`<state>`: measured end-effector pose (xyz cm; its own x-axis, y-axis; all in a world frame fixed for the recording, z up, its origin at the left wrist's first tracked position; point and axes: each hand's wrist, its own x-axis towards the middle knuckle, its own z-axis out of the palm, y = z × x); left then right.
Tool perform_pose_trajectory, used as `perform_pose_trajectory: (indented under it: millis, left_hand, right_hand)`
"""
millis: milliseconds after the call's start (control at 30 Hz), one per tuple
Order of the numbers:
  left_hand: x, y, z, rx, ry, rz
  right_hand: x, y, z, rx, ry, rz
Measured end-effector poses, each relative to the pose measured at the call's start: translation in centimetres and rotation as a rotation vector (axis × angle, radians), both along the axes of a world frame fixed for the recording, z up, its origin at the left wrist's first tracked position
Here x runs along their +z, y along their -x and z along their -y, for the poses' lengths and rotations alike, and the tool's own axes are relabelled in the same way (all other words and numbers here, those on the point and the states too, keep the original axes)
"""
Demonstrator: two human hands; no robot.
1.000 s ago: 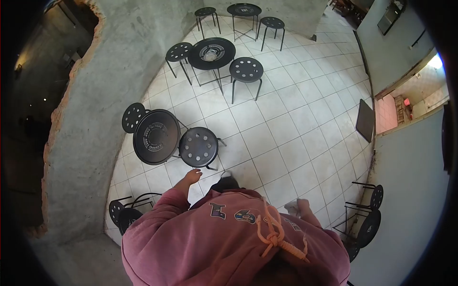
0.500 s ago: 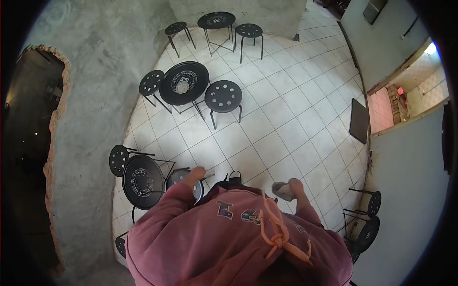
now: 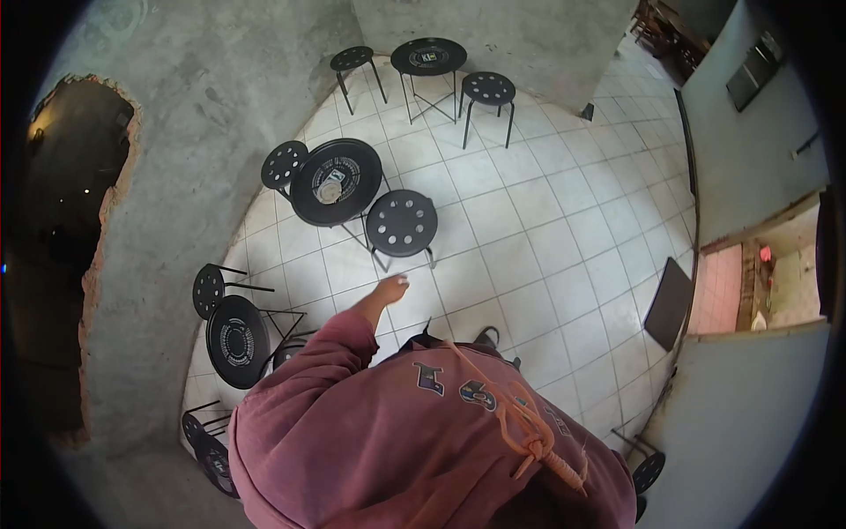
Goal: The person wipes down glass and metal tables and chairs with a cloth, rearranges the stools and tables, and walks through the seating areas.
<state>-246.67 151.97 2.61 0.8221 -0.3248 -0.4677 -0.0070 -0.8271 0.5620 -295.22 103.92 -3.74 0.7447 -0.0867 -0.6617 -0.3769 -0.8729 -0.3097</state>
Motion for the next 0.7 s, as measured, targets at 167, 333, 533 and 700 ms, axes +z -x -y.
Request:
perform_pose_trajectory:
  millis: [167, 333, 533, 700]
  left_hand:
    - [-4.2, 1.1, 3.1, -0.029, -0.158, -0.179]
    - [-3.6, -0.4, 6.5, 0.093, -0.115, -0.280]
    - [-7.0, -11.7, 9.4, 0.069, -0.181, -0.293]
    - [-9.4, -28.6, 10.8, -0.106, -0.258, -0.126]
  right_hand:
    - [4.2, -12.1, 13.2, 0.160, 0.042, 0.137]
    - [0.4, -34.0, 25.3, 0.005, 0.239, 0.061]
    - [5.9, -59.2, 22.8, -0.420, -0.143, 0.288]
    - [4.7, -67.9, 21.3, -0.237, -0.167, 0.361]
